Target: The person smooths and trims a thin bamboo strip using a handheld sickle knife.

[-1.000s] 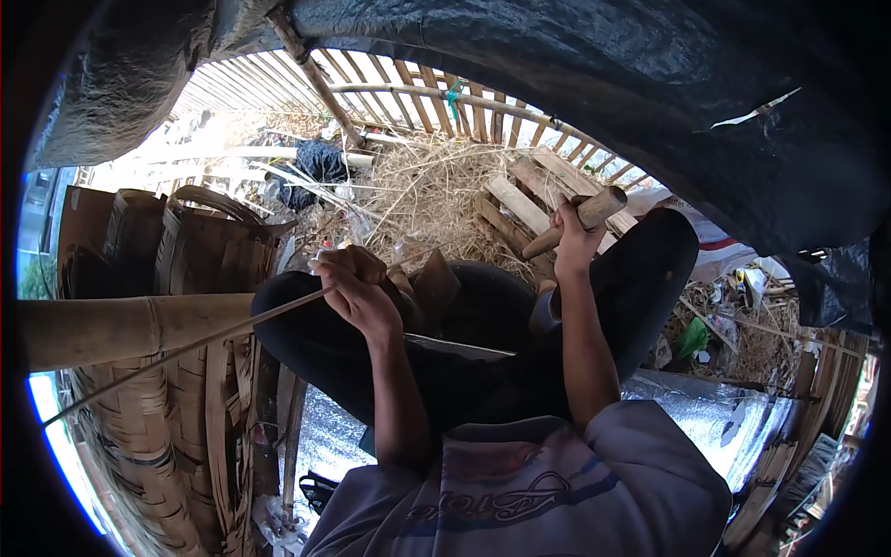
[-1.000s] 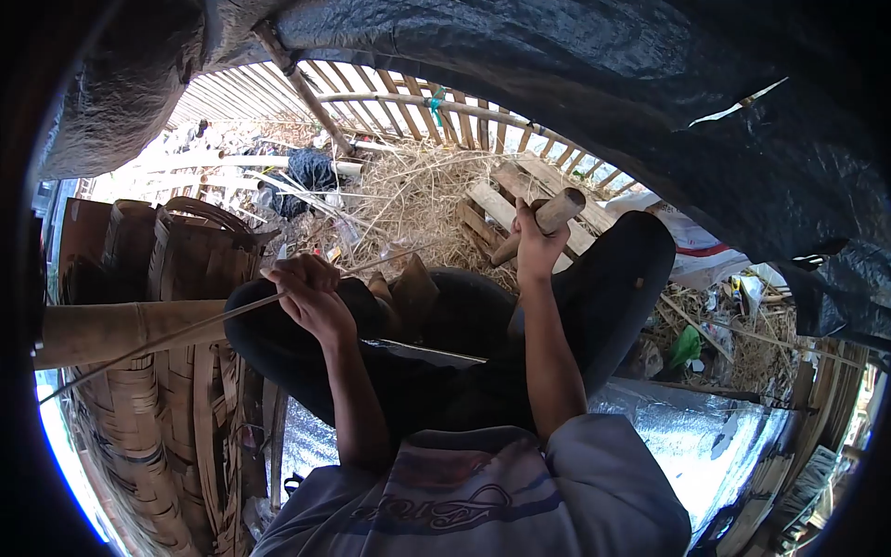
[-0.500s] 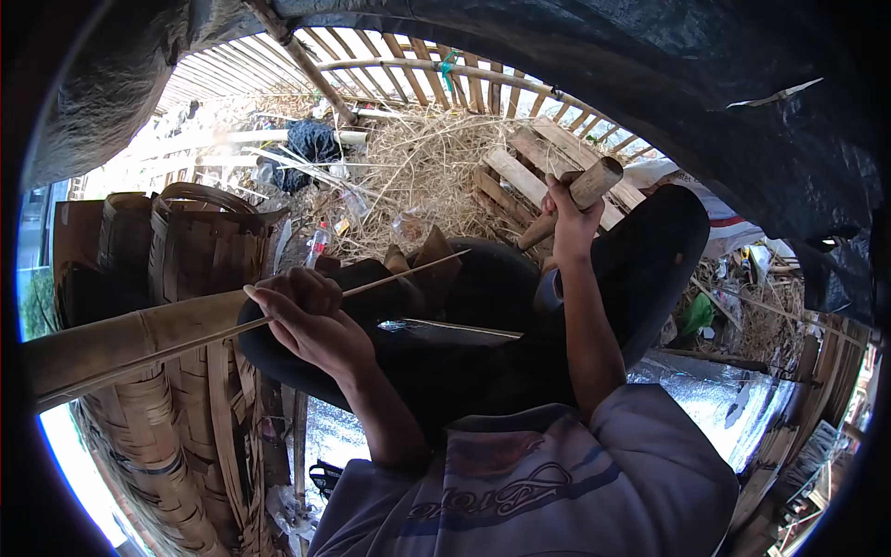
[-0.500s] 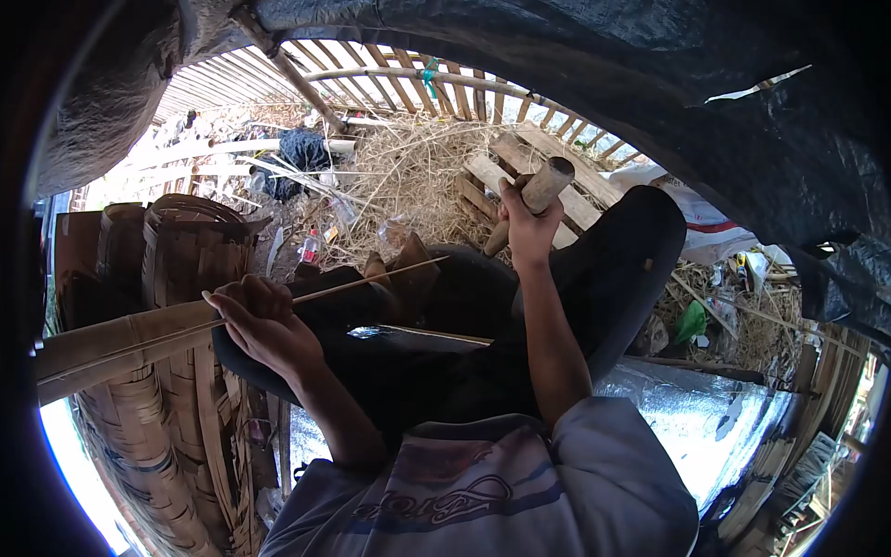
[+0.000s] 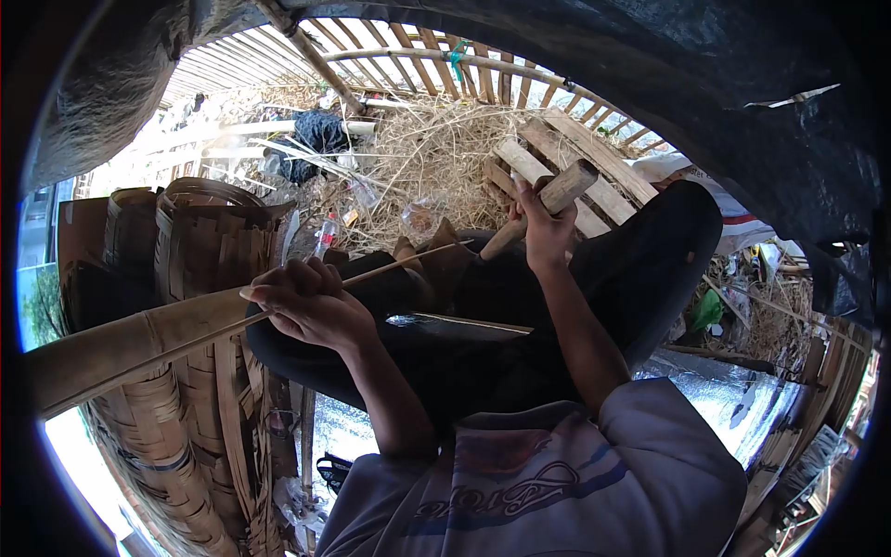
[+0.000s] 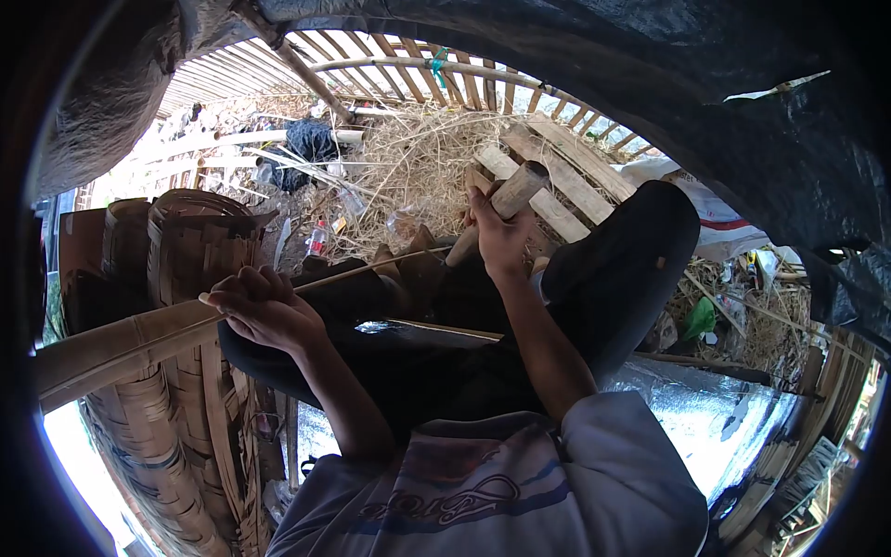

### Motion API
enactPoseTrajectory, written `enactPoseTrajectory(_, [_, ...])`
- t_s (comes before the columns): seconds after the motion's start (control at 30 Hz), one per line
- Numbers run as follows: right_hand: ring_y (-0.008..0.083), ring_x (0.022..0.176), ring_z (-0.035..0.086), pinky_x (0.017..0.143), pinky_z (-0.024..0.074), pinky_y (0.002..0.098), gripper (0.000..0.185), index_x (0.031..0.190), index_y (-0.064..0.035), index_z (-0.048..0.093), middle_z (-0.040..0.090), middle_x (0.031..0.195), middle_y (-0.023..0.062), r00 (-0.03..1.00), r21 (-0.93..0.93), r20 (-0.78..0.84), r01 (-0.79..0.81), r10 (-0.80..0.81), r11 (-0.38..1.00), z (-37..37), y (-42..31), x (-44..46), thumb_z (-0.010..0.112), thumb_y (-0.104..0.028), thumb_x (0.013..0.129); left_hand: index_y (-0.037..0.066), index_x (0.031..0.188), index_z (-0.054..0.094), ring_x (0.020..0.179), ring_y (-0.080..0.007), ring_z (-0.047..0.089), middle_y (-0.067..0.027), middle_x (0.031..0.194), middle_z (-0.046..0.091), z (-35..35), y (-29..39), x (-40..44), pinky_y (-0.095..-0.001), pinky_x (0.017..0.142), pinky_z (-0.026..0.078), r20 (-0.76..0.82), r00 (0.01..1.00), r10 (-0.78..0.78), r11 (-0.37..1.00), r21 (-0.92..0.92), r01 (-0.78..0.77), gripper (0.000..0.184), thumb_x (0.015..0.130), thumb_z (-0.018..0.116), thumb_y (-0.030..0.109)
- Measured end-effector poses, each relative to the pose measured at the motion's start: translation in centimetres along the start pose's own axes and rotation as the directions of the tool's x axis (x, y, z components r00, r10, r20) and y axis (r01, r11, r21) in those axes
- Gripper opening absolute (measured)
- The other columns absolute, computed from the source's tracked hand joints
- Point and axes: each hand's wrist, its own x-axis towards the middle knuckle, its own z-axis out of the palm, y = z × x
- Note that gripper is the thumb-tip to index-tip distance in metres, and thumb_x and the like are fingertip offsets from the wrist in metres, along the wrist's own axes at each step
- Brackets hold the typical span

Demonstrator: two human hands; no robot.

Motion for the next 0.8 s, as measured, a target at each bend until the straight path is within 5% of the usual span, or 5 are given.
enactPoseTrajectory(0.2, [0.0094,0.054,0.051,0.048,0.0451,0.0270,0.028,0.091,-0.0038,0.039,0.046,0.071,0.0035,0.994,0.486,0.097,-0.002,-0.052,0.874,7.0,-6.1,-4.0,0.062,0.008,0.081,0.016,0.064,0.022,0.041,-0.0044,0.013,0.0054,0.049,0.017,-0.4,-0.3,-0.2,-0.0223,0.037,0.012,-0.059,0.998,0.024,1.000,0.014,-0.024,0.045,0.099,0.033,0.043])
enactPoseTrajectory(0.27, [0.0083,0.056,0.050,0.048,0.0447,0.0243,0.032,0.094,-0.0045,0.037,0.044,0.075,0.0036,0.939,0.436,0.220,0.148,-0.265,0.887,8.2,-7.7,-5.0,0.062,0.010,0.079,0.016,0.064,0.022,0.041,-0.0039,0.012,0.0059,0.048,0.016,-0.8,-0.4,-0.1,-0.0218,0.036,0.012,-0.079,0.997,0.023,1.000,0.019,-0.021,0.045,0.099,0.033,0.043])
enactPoseTrajectory(0.4, [0.0076,0.054,0.050,0.046,0.0429,0.0219,0.030,0.090,-0.0057,0.039,0.045,0.070,0.0026,0.967,0.200,0.209,0.104,-0.146,0.974,7.4,-3.5,-4.3,0.060,0.012,0.079,0.017,0.065,0.023,0.040,-0.0024,0.011,0.0069,0.048,0.016,-0.9,-0.2,-0.2,-0.0205,0.035,0.011,-0.130,0.991,0.045,0.999,0.037,-0.040,0.044,0.098,0.033,0.044])
enactPoseTrajectory(0.67, [0.0119,0.045,0.043,0.046,0.0422,0.0301,0.028,0.090,-0.0110,0.031,0.043,0.064,0.0057,0.909,0.317,0.313,0.173,-0.275,0.933,8.3,-7.4,-4.6,0.051,0.009,0.085,0.018,0.065,0.024,0.040,-0.0027,0.012,0.0071,0.048,0.016,-1.1,-0.5,-0.3,-0.0208,0.035,0.010,-0.167,0.986,0.017,1.000,-0.009,-0.018,0.043,0.098,0.036,0.044])
enactPoseTrajectory(0.8, [0.0091,0.052,0.050,0.045,0.0433,0.0248,0.031,0.089,-0.0065,0.037,0.043,0.069,0.0019,0.981,0.050,0.192,0.023,-0.032,0.998,6.1,1.8,-4.1,0.058,0.015,0.078,0.018,0.065,0.024,0.041,-0.0031,0.012,0.0070,0.048,0.016,-0.8,-0.6,-0.2,-0.0213,0.035,0.010,-0.156,0.986,0.055,0.997,0.053,-0.047,0.044,0.098,0.035,0.044])
